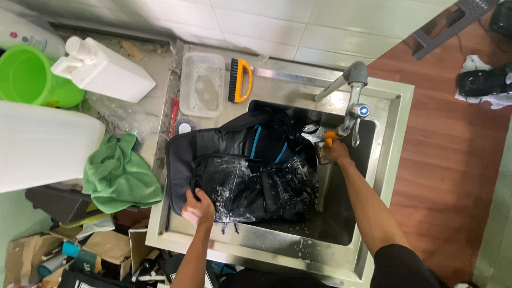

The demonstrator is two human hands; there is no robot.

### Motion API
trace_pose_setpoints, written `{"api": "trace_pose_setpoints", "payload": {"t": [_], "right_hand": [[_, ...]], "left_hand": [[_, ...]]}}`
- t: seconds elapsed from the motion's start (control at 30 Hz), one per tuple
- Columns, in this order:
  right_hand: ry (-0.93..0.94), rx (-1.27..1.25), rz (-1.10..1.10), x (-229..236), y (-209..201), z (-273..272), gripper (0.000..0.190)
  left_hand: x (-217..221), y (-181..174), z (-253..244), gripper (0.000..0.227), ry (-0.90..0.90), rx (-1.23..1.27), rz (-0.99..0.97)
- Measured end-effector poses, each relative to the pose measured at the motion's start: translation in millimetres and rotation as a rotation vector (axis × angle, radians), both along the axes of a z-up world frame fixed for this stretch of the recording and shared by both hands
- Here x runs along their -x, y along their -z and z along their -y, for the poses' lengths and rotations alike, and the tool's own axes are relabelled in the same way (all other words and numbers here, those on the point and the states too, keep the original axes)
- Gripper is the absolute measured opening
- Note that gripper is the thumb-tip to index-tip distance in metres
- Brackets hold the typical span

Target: The person cleans a black bag in a sink by applying soap with a small brush, scrubbing the interior and exterior surfaces, and rinsing it with water from a faucet.

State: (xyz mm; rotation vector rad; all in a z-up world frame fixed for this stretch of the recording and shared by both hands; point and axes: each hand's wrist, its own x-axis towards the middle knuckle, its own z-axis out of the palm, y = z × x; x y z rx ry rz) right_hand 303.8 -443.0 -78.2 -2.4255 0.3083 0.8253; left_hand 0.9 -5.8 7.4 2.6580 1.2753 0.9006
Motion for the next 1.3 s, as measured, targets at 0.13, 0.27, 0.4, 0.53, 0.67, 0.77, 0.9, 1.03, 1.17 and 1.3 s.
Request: {"api": "trace_pose_setpoints", "payload": {"t": [0.13, 0.27, 0.4, 0.53, 0.67, 0.77, 0.9, 1.03, 1.17, 1.3], "right_hand": [[-0.189, 0.056, -0.192, -3, -18, 0, 0.054], [-0.214, -0.051, -0.113, 13, -111, -23, 0.059], [-0.252, 0.033, -0.015, 2, -41, -6, 0.06], [-0.227, 0.076, -0.016, -3, -34, -3, 0.047], [-0.232, 0.068, -0.032, -8, -43, -11, 0.052], [-0.464, -0.089, 0.203, -3, -37, -3, 0.043], [-0.276, -0.029, 0.08, -15, 30, 21, 0.04], [-0.635, 0.141, 0.048, -13, 11, 38, 0.037], [-0.597, 0.338, -0.141, -27, -28, -5, 0.044], [-0.737, 0.215, 0.278, -21, 53, 46, 0.054]], "left_hand": [[-5, -6, 4, 0.025, -0.049, -0.008, 0.021], [-7, -26, 12, 0.027, -0.008, 0.01, 0.024], [-4, -11, 3, 0.027, -0.004, 0.008, 0.024], [-6, -10, 4, 0.031, -0.026, 0.014, 0.028], [-3, -10, 1, 0.036, 0.006, 0.039, 0.053], [-5, -12, 2, 0.034, 0.012, 0.036, 0.037], [-9, -19, 4, 0.037, 0.006, 0.06, 0.051], [-2, -26, 9, 0.037, 0.01, 0.083, 0.045], [-4, -8, 0, 0.037, 0.011, 0.054, 0.04], [-1, -15, 4, 0.04, 0.016, 0.085, 0.07]]}}
